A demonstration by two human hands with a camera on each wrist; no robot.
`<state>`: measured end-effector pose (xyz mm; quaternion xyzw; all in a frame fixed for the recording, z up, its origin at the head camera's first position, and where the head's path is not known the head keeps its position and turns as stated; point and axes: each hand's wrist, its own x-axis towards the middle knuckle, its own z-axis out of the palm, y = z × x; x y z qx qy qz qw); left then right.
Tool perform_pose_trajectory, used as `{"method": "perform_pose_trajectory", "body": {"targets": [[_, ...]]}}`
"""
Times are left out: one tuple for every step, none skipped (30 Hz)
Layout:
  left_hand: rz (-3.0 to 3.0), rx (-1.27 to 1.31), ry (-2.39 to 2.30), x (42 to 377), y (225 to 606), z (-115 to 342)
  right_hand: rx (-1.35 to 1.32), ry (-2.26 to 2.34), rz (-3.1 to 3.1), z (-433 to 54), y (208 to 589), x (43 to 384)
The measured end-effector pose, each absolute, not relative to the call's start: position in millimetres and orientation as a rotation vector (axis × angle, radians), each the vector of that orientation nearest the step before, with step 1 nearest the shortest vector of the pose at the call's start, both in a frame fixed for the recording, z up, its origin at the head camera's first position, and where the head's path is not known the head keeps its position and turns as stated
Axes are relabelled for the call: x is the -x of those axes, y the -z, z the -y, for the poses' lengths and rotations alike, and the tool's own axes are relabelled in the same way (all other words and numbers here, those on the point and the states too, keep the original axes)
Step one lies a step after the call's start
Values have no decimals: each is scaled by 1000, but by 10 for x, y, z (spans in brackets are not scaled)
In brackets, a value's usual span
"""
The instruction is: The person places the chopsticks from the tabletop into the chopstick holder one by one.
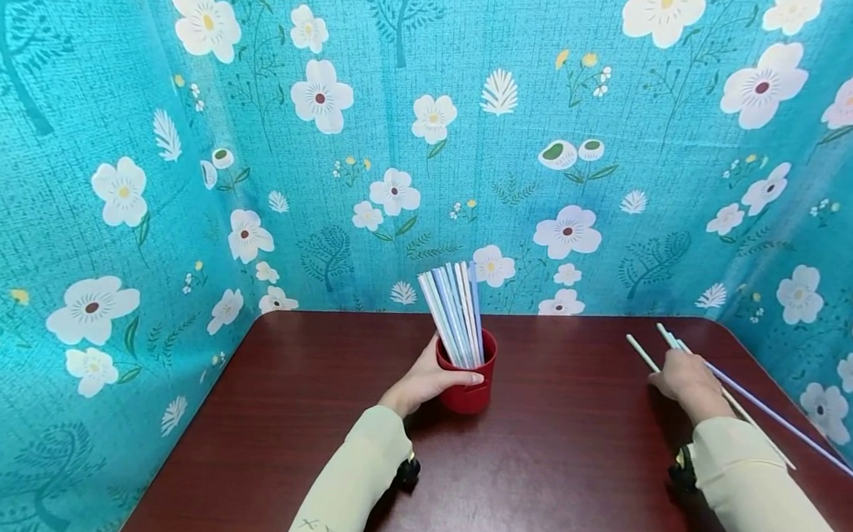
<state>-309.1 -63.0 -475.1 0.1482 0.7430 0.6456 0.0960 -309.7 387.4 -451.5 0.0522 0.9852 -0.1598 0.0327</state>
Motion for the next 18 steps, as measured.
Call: {"method": "perform_pose_trajectory", "body": {"targets": [[-2206,-436,-1909,3092,4750,631,-138,489,-3033,-3846,4509,3102],[-2209,-434,-1906,3094,4749,631,-121,488,-3029,-3822,4507,3111],[-2212,-431,-1903,3094,4747,632,-113,492,-3023,-3798,4503,3116],[-2214,-429,-1901,3096,4746,630,-101,490,-3016,-3777,4504,3126],[-2215,-430,-1901,3098,4744,629,-97,491,-3007,-3756,4505,3137],[-2218,-429,-1899,3101,4742,628,-89,492,-3003,-3734,4508,3149],[-2218,-431,-1900,3103,4743,627,-82,491,-3001,-3714,4514,3161],[-2219,-432,-1901,3105,4744,627,-73,487,-2999,-3695,4519,3174],[-2220,-432,-1902,3107,4745,628,-68,486,-2999,-3676,4526,3187],[-2220,-435,-1904,3110,4746,628,-66,488,-3000,-3655,4532,3199],[-2222,-434,-1903,3111,4748,630,-64,487,-3000,-3633,4534,3209],[-2223,-434,-1902,3114,4751,631,-63,490,-2998,-3612,4537,3217],[-2223,-435,-1902,3115,4754,632,-62,493,-2995,-3589,4536,3222],[-2221,-436,-1902,3115,4756,634,-59,498,-2992,-3568,4538,3227],[-2218,-438,-1903,3116,4758,634,-57,497,-2989,-3548,4539,3232],[-2216,-440,-1904,3117,4760,635,-48,499,-2984,-3525,4537,3233],[-2213,-441,-1904,3117,4762,636,-37,497,-2975,-3504,4536,3235],[-2211,-445,-1905,3119,4763,636,-28,499,-2970,-3480,4532,3232]]}}
